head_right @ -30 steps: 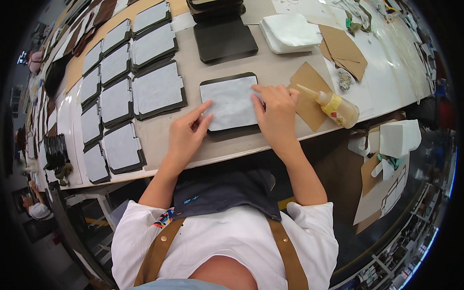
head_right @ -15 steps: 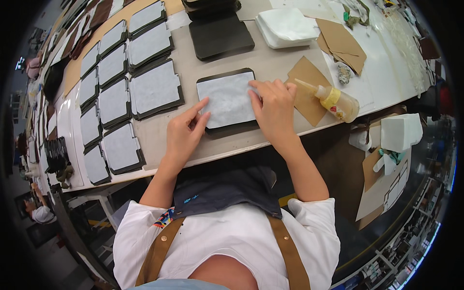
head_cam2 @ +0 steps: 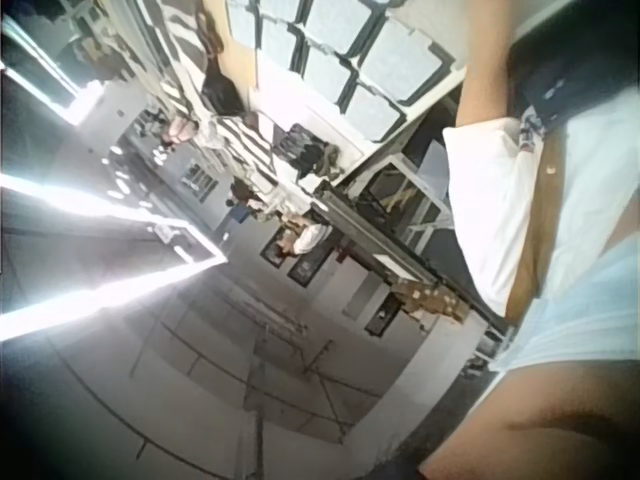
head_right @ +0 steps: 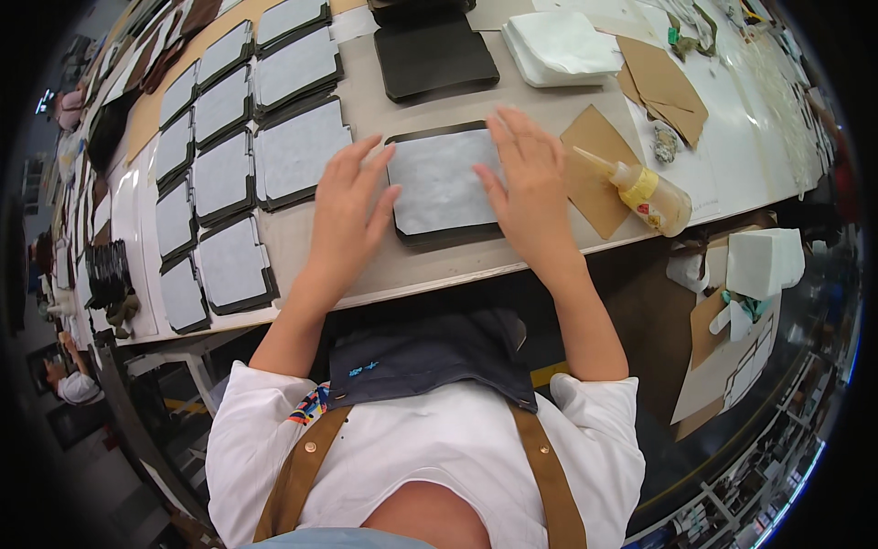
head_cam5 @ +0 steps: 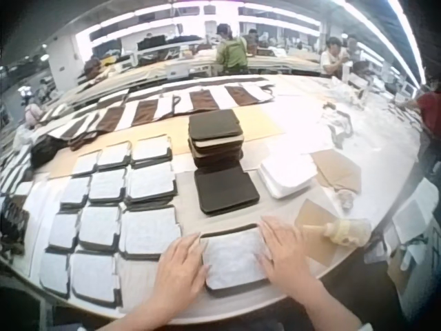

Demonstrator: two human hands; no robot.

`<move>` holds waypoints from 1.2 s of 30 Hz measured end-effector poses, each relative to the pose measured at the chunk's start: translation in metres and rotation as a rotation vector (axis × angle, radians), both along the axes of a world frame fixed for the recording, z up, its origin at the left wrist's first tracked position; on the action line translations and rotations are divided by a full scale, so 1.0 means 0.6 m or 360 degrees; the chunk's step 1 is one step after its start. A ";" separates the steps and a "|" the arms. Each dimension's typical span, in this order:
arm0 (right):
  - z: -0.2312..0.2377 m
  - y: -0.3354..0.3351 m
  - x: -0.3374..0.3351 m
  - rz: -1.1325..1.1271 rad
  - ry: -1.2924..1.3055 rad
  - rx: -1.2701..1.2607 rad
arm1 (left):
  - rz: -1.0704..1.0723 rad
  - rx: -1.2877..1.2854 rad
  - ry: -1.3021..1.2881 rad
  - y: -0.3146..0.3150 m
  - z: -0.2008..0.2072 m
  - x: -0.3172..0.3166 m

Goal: The person applies adhesive from a squeeze bottle onto the edges of a dark rectangular base. They then pick up a white rectangular insert and press it onto the adhesive, smoothing it down with their hands. This process is repeated for multiple units on a workbench.

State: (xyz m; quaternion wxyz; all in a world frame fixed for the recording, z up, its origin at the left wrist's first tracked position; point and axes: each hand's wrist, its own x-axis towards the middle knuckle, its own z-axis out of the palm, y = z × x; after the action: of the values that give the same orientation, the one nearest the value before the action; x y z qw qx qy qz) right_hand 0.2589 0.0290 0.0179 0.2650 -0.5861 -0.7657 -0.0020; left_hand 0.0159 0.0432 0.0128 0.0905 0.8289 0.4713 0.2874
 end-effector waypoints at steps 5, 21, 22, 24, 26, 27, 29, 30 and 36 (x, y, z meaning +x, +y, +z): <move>-0.006 0.002 -0.013 0.0341 -0.0257 -0.0294 | -0.0265 -0.0172 0.0268 -0.005 -0.016 0.026; 0.015 -0.098 -0.015 0.0506 -0.0317 -0.0576 | -0.0655 -0.0349 0.0424 -0.062 0.000 0.003; 0.016 -0.101 -0.010 0.0477 -0.0310 -0.0576 | -0.0628 -0.0333 0.0462 -0.064 -0.002 0.000; 0.012 -0.107 0.006 0.0365 -0.0324 -0.0551 | -0.0573 -0.0296 0.0536 -0.066 -0.005 -0.015; 0.008 -0.114 0.019 0.0246 -0.0282 -0.0496 | -0.0520 -0.0294 0.0542 -0.068 -0.004 -0.028; 0.006 -0.118 0.024 0.0186 -0.0230 -0.0454 | -0.0490 -0.0293 0.0545 -0.069 -0.004 -0.033; 0.000 -0.119 0.028 0.0139 -0.0134 -0.0317 | -0.0434 -0.0264 0.0374 -0.072 -0.001 -0.039; -0.005 -0.115 0.028 0.0156 -0.0087 -0.0225 | -0.0401 -0.0254 0.0290 -0.074 -0.001 -0.042; 0.010 -0.071 0.003 0.0458 0.0247 -0.0184 | -0.0281 -0.0111 0.0051 -0.081 0.004 -0.052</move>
State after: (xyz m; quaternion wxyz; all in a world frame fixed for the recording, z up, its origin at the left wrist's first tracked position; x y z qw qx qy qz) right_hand 0.2610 -0.0133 0.0238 0.2868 -0.4832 -0.8177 0.1253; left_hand -0.0152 -0.0056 0.0154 0.1365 0.8681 0.4076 0.2485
